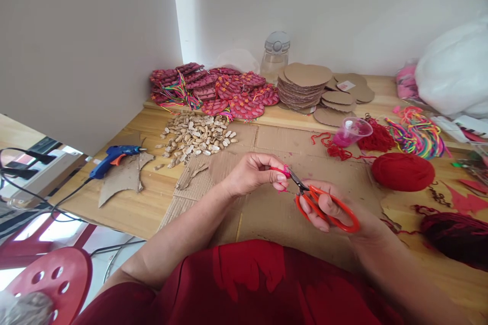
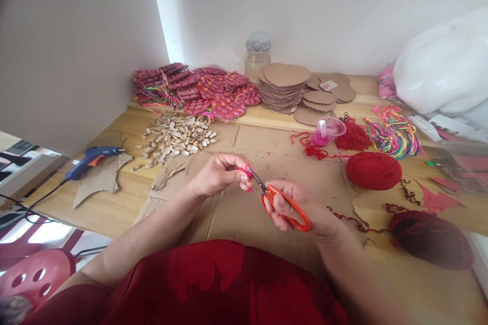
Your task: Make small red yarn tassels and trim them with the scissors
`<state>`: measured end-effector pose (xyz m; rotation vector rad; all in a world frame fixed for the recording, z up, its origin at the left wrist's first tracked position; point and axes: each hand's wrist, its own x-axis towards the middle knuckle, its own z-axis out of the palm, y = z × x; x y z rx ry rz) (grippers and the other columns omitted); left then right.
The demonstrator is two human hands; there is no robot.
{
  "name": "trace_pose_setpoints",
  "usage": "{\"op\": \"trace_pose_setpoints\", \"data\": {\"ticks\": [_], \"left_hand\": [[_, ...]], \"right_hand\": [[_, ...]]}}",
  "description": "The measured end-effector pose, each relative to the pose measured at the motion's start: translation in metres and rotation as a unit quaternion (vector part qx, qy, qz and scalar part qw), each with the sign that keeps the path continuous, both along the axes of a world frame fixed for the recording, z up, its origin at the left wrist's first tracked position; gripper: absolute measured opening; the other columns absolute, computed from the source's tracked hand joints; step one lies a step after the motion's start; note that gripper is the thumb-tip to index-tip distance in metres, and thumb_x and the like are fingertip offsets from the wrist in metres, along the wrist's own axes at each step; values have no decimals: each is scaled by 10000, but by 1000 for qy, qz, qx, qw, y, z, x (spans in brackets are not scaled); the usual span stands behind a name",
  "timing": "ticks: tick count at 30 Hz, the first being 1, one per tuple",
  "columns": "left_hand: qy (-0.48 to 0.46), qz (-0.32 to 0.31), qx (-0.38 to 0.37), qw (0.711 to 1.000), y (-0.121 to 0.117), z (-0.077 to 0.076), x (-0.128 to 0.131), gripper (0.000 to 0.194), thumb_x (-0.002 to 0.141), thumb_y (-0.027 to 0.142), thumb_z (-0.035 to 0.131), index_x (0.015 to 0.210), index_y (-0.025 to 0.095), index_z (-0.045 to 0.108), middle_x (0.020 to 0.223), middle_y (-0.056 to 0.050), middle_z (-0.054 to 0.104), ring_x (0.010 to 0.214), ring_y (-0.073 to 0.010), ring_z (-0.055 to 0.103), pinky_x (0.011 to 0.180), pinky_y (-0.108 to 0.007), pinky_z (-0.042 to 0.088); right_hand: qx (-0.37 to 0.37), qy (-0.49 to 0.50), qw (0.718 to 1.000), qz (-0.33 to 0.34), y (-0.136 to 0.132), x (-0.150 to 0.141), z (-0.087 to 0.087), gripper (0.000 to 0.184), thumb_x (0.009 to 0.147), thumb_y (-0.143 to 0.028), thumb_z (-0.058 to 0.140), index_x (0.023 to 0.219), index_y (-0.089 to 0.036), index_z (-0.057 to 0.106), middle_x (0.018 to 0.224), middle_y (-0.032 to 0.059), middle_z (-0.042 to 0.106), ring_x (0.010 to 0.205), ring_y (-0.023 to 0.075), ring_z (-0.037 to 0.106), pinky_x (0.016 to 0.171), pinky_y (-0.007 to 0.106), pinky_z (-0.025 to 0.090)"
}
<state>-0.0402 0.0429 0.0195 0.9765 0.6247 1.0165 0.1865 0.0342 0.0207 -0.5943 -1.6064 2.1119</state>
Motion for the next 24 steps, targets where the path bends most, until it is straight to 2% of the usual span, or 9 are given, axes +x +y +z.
{"op": "trace_pose_setpoints", "data": {"ticks": [6,11,15,17,19,22,24], "left_hand": [[4,4,3,1000,0,0,-1,331,623,341,886,763,94,718,699,-56,703,593,-128,665,592,-250,556],[4,5,9,1000,0,0,-1,313,634,329,881,768,95,721,693,-51,700,585,-123,666,584,-238,549],[23,24,-8,999,1,-3,1,344,618,343,887,770,85,717,693,-53,694,581,-120,653,602,-256,552],[18,52,-8,998,2,-5,3,345,621,350,883,771,88,713,731,-57,697,608,-120,657,619,-262,556],[13,76,1,997,3,-8,4,330,632,344,874,791,100,719,865,-74,707,667,-119,669,641,-262,565],[33,92,19,995,4,-12,5,302,654,338,856,820,120,732,1091,-91,663,710,-101,658,622,-244,566],[59,100,32,993,3,-13,6,291,670,351,843,820,126,737,1095,-83,650,682,-84,630,574,-222,547]], "right_hand": [[13,-7,1000,-9,-1,0,-5,515,861,-693,517,841,-179,544,502,-50,473,416,61,300,448,229,237],[24,-26,999,-28,-3,0,-5,474,857,-666,550,772,-201,512,486,-58,450,402,71,291,435,241,215],[85,-27,988,-123,0,-1,-2,519,849,-709,513,714,-208,498,448,-60,427,411,81,280,454,250,230],[103,-85,972,-192,5,-1,-4,501,848,-694,526,705,-215,486,463,-54,452,418,90,317,462,253,254],[152,-205,930,-265,13,-1,-9,417,837,-613,603,736,-217,518,524,-33,523,444,108,395,473,259,286],[299,-363,812,-346,26,4,-19,255,842,-452,653,915,-208,632,710,36,662,577,164,541,584,309,385],[376,-399,753,-363,31,7,-24,263,866,-391,625,1039,-196,659,844,81,701,669,197,585,673,354,422]]}}
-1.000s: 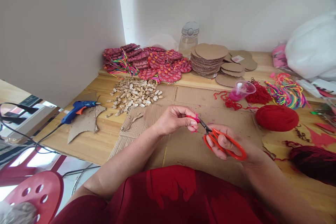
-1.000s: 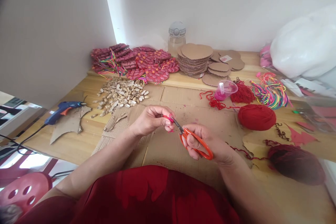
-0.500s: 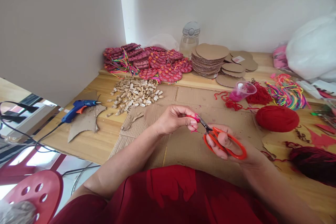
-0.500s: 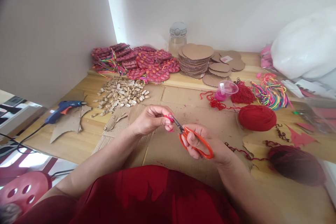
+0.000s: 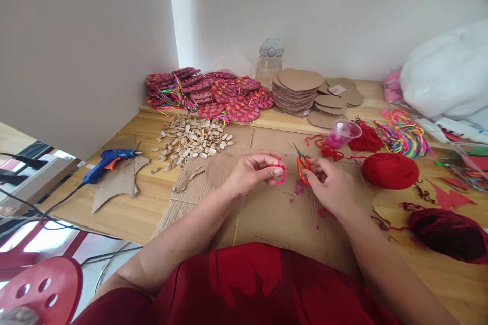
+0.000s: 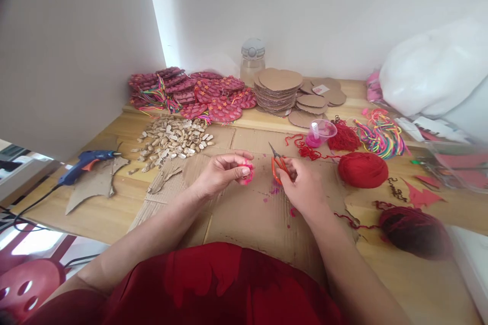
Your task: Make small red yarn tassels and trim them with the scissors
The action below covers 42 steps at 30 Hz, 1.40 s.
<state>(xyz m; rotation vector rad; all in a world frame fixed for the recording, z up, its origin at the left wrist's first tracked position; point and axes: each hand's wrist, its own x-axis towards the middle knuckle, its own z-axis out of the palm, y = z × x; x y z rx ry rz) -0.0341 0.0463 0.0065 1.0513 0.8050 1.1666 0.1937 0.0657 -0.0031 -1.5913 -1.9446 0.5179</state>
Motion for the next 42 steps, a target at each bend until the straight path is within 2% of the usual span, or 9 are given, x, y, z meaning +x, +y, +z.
{"op": "trace_pose_setpoints", "data": {"ticks": [4,7,12,20,25,30,33,37,42], "left_hand": [[51,5,-4,999,-2,-1,4,314,702,397,814,834,123,740,812,-45,680,584,-67,548,487,-178,447],[77,-1,-13,997,-5,-1,7,338,716,400,803,902,122,748,726,-34,689,534,-56,499,471,-174,389],[41,-12,-6,999,-8,-1,13,347,697,362,823,948,134,751,834,-55,732,653,-93,603,634,-220,474],[-25,13,-61,998,-10,-4,17,329,669,396,843,851,135,758,674,-13,681,484,-32,448,483,-183,352],[-32,-12,-83,996,-11,-3,16,334,682,413,826,841,133,737,726,-21,689,478,-28,433,424,-165,312],[96,-18,-43,994,-8,-1,11,334,734,440,772,848,127,736,750,-33,674,540,-62,499,456,-172,407],[183,60,41,980,-5,2,8,289,780,411,734,867,136,746,967,-100,695,869,-163,630,564,-179,499],[136,131,115,975,-8,7,7,306,879,388,624,1068,161,705,1269,-128,607,1134,-221,583,664,-214,567],[66,-30,103,992,-20,7,15,450,863,353,667,1286,210,612,1331,-117,612,950,-178,675,758,-260,568]], "right_hand": [[60,0,998,-6,-1,0,4,274,890,-366,593,1085,-195,682,995,111,695,773,221,605,756,387,451],[-17,143,989,34,-12,-11,12,337,897,-459,587,1111,-211,667,955,90,686,764,200,605,706,349,470],[-203,298,916,175,-29,-32,14,329,880,-512,613,931,-188,632,757,16,605,613,119,511,583,270,436],[-313,443,819,185,-30,-32,16,333,920,-448,575,729,-175,550,615,-22,517,522,83,408,483,228,283],[-278,555,768,157,-27,-29,22,310,876,-380,626,661,-191,507,599,-26,449,543,104,392,522,254,315],[-225,552,790,141,-20,-19,27,313,914,-377,545,652,-213,495,603,-15,426,572,134,395,562,286,359],[-192,536,812,131,-19,-14,29,321,896,-353,562,616,-207,508,579,-16,426,554,129,395,555,284,346],[-179,487,843,145,-22,-14,28,319,898,-317,577,608,-187,556,588,-11,483,550,113,415,554,274,328],[-232,386,871,198,-30,-19,28,328,924,-395,565,680,-179,600,615,-1,549,570,110,461,552,259,352]]}}
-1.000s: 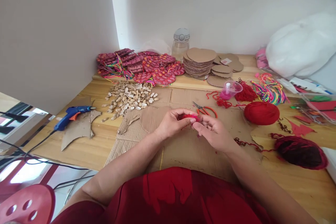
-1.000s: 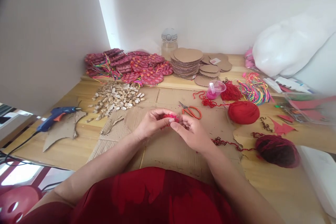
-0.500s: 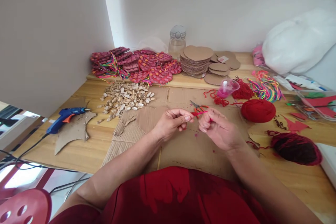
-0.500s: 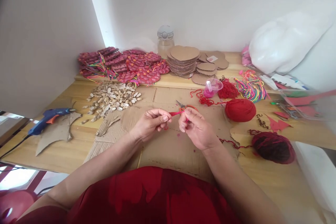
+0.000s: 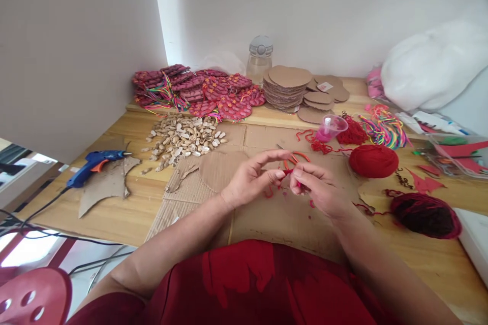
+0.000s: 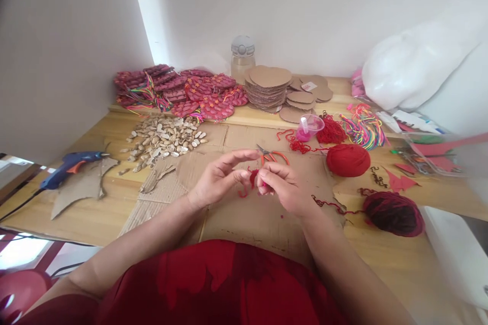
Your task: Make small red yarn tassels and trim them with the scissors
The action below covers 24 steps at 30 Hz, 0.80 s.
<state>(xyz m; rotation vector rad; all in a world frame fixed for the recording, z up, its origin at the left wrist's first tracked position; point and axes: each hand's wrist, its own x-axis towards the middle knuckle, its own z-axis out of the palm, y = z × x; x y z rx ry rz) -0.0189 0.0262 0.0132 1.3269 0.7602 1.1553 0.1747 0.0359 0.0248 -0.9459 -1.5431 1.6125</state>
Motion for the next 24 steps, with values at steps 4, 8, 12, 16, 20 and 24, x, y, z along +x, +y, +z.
{"op": "trace_pose_setpoints", "data": {"ticks": [4,8,12,16,20,24], "left_hand": [[33,-39,-32,998,-3,-3,3,428,842,350,696,1233,177,672,1102,-102,734,908,-181,697,851,-288,535],[51,-28,-58,997,0,-3,1,275,826,347,706,1008,149,761,977,-85,759,869,-162,683,824,-263,519],[42,-74,-133,987,1,-3,1,282,789,374,743,882,107,748,748,-54,719,645,-97,619,657,-218,505],[5,-107,-196,975,1,-6,2,333,767,402,764,928,114,724,781,-52,715,637,-87,623,623,-215,521],[13,-111,-219,969,1,-3,1,348,758,416,771,888,96,724,716,-53,697,586,-83,608,548,-193,492],[5,-84,-222,971,0,-1,0,328,752,393,777,871,90,737,650,-42,677,540,-76,594,512,-181,461]], "right_hand": [[-4,-34,999,25,-4,-4,1,328,917,-452,579,743,-176,613,575,-10,544,528,99,450,502,241,336],[-51,-3,999,1,-4,-4,1,336,901,-461,597,726,-175,613,523,-24,504,478,84,406,452,227,279],[-107,73,991,-35,-2,-2,2,333,853,-449,658,677,-174,598,499,-41,456,451,69,344,428,218,224],[-144,146,978,-47,2,-1,2,298,851,-403,663,673,-179,582,488,-51,431,439,67,326,436,219,225],[-165,201,964,-54,4,0,2,298,848,-372,661,648,-183,548,488,-57,383,449,71,301,455,220,250],[-164,213,961,-62,3,-1,5,255,822,-409,693,720,-202,585,534,-50,424,480,88,359,471,227,289]]}}
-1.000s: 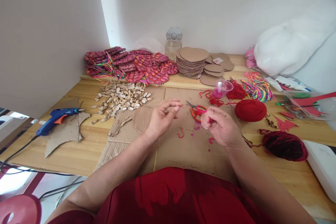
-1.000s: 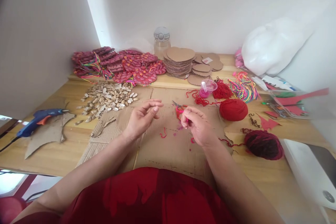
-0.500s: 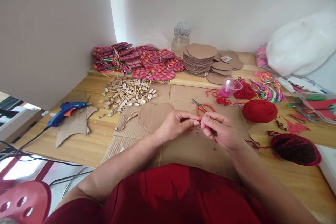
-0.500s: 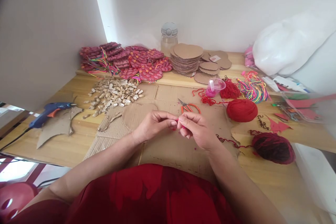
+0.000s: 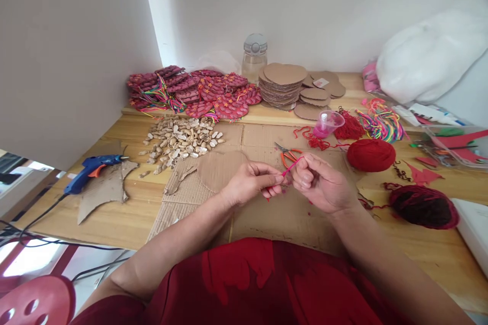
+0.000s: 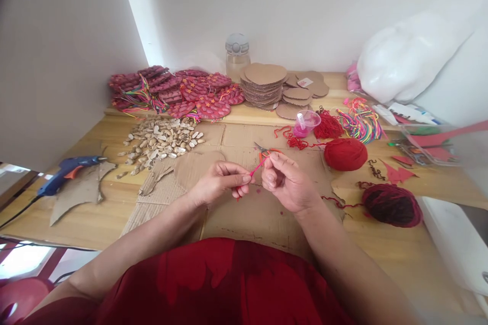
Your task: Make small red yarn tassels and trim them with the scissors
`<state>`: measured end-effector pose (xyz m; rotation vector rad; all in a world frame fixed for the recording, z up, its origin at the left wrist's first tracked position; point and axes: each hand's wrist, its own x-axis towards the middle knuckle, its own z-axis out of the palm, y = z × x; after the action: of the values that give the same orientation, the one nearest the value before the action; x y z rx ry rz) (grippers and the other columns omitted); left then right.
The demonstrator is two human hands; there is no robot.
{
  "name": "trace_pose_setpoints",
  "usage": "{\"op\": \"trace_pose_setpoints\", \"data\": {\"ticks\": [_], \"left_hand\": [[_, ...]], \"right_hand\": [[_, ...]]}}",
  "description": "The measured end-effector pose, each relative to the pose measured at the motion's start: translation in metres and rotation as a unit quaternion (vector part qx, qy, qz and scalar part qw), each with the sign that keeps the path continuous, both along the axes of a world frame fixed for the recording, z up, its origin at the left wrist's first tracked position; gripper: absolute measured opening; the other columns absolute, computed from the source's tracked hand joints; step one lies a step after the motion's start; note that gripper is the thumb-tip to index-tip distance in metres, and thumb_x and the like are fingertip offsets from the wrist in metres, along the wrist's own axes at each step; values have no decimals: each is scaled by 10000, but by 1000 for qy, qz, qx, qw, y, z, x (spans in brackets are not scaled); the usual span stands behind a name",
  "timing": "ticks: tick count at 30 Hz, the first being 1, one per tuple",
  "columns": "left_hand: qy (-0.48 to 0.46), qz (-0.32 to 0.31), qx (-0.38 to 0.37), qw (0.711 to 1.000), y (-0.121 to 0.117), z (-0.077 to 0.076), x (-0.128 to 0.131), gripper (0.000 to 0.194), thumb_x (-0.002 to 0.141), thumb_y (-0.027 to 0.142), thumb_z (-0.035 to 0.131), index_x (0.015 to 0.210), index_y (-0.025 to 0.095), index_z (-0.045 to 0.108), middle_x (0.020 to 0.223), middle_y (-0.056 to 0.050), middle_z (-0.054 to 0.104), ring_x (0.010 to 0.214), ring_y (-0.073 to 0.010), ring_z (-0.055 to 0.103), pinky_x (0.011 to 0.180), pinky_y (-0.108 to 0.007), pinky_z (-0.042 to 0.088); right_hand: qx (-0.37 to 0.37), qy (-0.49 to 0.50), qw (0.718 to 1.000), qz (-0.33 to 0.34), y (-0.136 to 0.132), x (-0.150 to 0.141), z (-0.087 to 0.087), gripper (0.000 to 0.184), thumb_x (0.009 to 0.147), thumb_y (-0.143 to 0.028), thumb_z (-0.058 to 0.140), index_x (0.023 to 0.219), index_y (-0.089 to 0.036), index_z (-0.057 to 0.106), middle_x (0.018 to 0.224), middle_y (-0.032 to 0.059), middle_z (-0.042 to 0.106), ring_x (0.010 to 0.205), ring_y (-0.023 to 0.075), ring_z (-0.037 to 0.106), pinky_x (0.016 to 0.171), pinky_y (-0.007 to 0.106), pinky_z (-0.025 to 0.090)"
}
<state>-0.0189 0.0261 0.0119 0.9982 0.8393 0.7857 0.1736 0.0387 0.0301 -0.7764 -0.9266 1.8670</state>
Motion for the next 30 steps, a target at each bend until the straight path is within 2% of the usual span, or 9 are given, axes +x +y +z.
{"op": "trace_pose_setpoints", "data": {"ticks": [4,7,9,14,18,21,25,27,30], "left_hand": [[-12,33,-12,999,0,-1,0,330,740,397,781,861,95,729,648,-37,678,534,-79,594,508,-188,458],[-14,54,-22,998,0,0,1,351,723,411,790,873,102,718,674,-36,685,547,-85,605,501,-189,461],[-13,58,-23,998,0,1,2,358,721,424,788,859,102,712,688,-39,686,545,-83,603,487,-183,454],[-10,26,-13,1000,1,-1,2,390,758,481,744,835,100,705,710,-52,686,554,-83,595,492,-185,457],[11,-7,-3,1000,0,-4,2,383,767,461,743,912,108,716,732,-50,684,574,-75,580,483,-165,421],[39,-36,8,999,0,-5,1,376,793,452,717,961,115,721,730,-42,671,574,-67,565,438,-142,347],[94,-69,54,992,2,-7,1,361,839,455,650,968,125,722,752,-50,686,582,-86,575,415,-153,324],[136,-38,102,985,4,-8,1,332,850,413,639,1009,136,729,775,-59,705,619,-104,592,438,-164,354],[169,100,201,960,6,-9,1,310,845,324,646,1102,170,725,1017,-89,735,856,-156,648,580,-192,472]], "right_hand": [[26,-81,996,-11,0,-3,-2,375,799,-584,677,847,-213,652,662,-18,552,535,101,442,476,239,317],[82,-198,977,-14,0,-6,-7,320,782,-503,734,778,-191,662,675,-13,576,534,81,425,479,238,311],[112,-234,965,-22,-1,-9,-10,258,759,-436,768,814,-196,691,690,-12,602,544,83,431,489,243,324],[139,-226,963,-48,-1,-11,-12,220,732,-381,790,839,-202,722,831,30,685,621,102,513,516,249,374],[110,-175,977,-53,0,-8,-13,220,746,-396,782,787,-201,689,719,6,643,593,106,542,513,244,390],[90,-135,982,-92,2,-5,-13,226,739,-387,793,780,-201,672,645,-17,600,572,96,529,503,223,376],[75,-104,981,-146,6,1,-12,221,727,-377,808,771,-203,680,635,-21,579,558,84,488,479,202,342],[74,-91,979,-166,9,2,-10,224,706,-377,825,756,-208,686,636,-23,579,539,77,472,474,201,330],[91,-93,974,-185,9,2,-9,213,703,-380,827,754,-215,702,646,-24,582,522,69,452,477,206,323]]}}
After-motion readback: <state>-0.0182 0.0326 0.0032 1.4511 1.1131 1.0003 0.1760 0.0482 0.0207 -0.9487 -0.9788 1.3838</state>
